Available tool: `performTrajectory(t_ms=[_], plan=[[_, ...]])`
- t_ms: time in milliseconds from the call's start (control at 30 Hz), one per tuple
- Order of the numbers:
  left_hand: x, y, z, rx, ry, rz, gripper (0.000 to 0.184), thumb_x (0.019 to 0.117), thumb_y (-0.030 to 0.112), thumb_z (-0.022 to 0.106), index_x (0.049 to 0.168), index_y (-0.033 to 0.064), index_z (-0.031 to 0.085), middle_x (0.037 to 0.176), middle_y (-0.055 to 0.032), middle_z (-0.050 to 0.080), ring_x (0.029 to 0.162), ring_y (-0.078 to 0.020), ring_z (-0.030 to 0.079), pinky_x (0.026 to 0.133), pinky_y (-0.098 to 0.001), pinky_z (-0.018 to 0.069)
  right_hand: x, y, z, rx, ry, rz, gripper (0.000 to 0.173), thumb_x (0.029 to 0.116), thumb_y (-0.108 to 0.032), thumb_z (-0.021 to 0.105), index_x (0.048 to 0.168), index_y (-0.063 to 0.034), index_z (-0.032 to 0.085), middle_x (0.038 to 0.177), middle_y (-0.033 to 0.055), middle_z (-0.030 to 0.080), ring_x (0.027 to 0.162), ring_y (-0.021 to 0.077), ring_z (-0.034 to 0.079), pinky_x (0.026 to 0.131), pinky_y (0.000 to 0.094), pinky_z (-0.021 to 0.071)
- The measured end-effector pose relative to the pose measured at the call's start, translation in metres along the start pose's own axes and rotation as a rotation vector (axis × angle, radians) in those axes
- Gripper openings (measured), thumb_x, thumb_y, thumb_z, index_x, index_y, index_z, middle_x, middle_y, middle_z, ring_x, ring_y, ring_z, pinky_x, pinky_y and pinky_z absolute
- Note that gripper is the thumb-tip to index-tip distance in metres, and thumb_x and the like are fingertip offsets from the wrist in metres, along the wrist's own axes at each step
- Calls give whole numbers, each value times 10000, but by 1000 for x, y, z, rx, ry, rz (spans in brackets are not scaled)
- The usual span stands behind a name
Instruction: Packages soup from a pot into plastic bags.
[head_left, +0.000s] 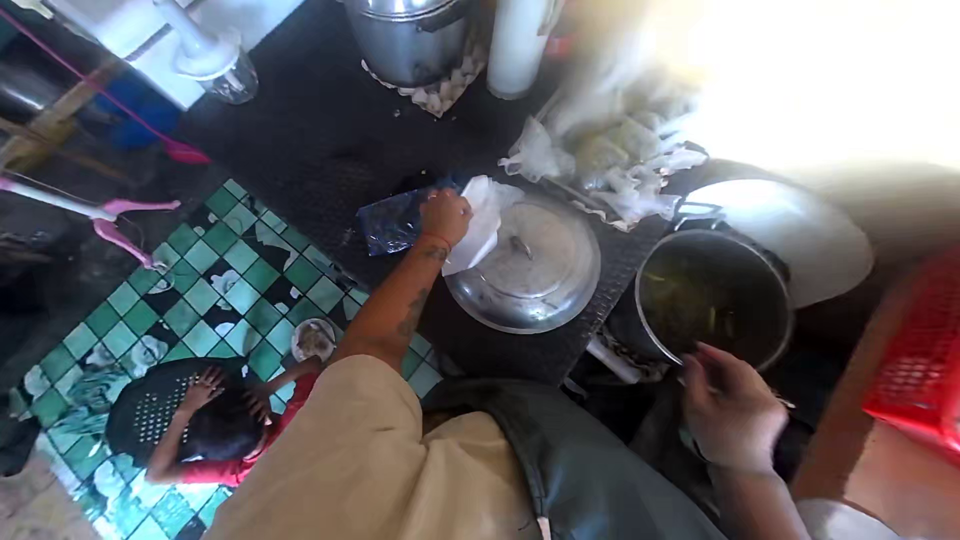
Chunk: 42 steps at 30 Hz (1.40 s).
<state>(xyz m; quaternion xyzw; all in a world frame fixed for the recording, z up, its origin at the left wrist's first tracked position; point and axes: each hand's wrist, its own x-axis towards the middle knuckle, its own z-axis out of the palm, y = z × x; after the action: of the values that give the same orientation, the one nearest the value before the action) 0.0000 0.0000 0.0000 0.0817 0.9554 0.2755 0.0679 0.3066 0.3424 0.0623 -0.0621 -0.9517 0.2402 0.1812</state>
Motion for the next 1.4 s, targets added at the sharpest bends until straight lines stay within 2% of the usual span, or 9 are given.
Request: performTrajectory(t_ms=[167,433,600,700,800,933,1133,1267,1400], plan=[[-10,31,-39,-274,506,528,133,950,152,691,993,88,800,1126,-171,682,1145,-357,594,1014,-516,468,84,-80,42,593,-54,83,311,1027,-159,605,1212,90,604,1001,80,699,817,53,694,739,239,613],[-73,75,-28,-277,439,1010,268,950,16,634,1106,153,803,971,-136,672,919,-251,631,835,-364,540,120,-96,28,990,-134,158,1056,855,-502,790,1619,-215,119,1454,26,506,1144,177,643,888,384,605],[-86,99,4,-899,-97,708,471,1044,128,431,1482,-33,497,1432,-261,514,1220,-296,620,940,-428,591,79,-91,26,561,-46,169,257,883,-46,748,1132,-14,691,894,11,716,710,16,663,671,209,596],[-106,127,29,-940,-174,478,961,849,370,801,1610,92,284,1602,-222,308,1262,-282,569,817,-401,608,50,-83,34,517,90,166,197,900,-82,753,1061,5,680,838,17,709,687,15,660,652,206,591],[-113,147,48,-484,-144,463,1024,709,219,891,1576,83,364,1490,-303,387,1166,-381,591,858,-456,578,26,-65,41,347,256,156,180,892,-114,762,965,12,655,760,32,655,624,28,601,594,196,543],[-104,151,55,-160,-335,465,647,903,97,669,1513,53,461,989,-224,691,847,-383,692,772,-565,566,-1,-33,33,83,322,311,127,872,-99,708,916,-4,637,683,57,609,551,110,561,518,290,492],[-138,178,55,-1458,-941,-1,259,1054,114,406,1273,198,516,806,-2,642,744,-117,675,765,-318,594,-32,24,29,210,108,754,247,837,-82,771,990,55,633,800,170,651,689,270,650,655,491,554],[-142,189,87,-1182,-877,263,185,854,-49,645,953,106,632,721,34,543,592,-40,490,560,-202,460,-29,44,22,723,186,1108,550,837,81,739,1319,49,477,989,147,659,742,200,676,673,396,610],[-130,193,151,-721,-588,30,571,859,-10,656,1399,30,475,741,-65,545,567,-125,483,521,-289,429,-31,53,6,1474,235,1082,405,1024,61,419,1396,-100,430,1011,87,691,830,191,704,785,388,610]])
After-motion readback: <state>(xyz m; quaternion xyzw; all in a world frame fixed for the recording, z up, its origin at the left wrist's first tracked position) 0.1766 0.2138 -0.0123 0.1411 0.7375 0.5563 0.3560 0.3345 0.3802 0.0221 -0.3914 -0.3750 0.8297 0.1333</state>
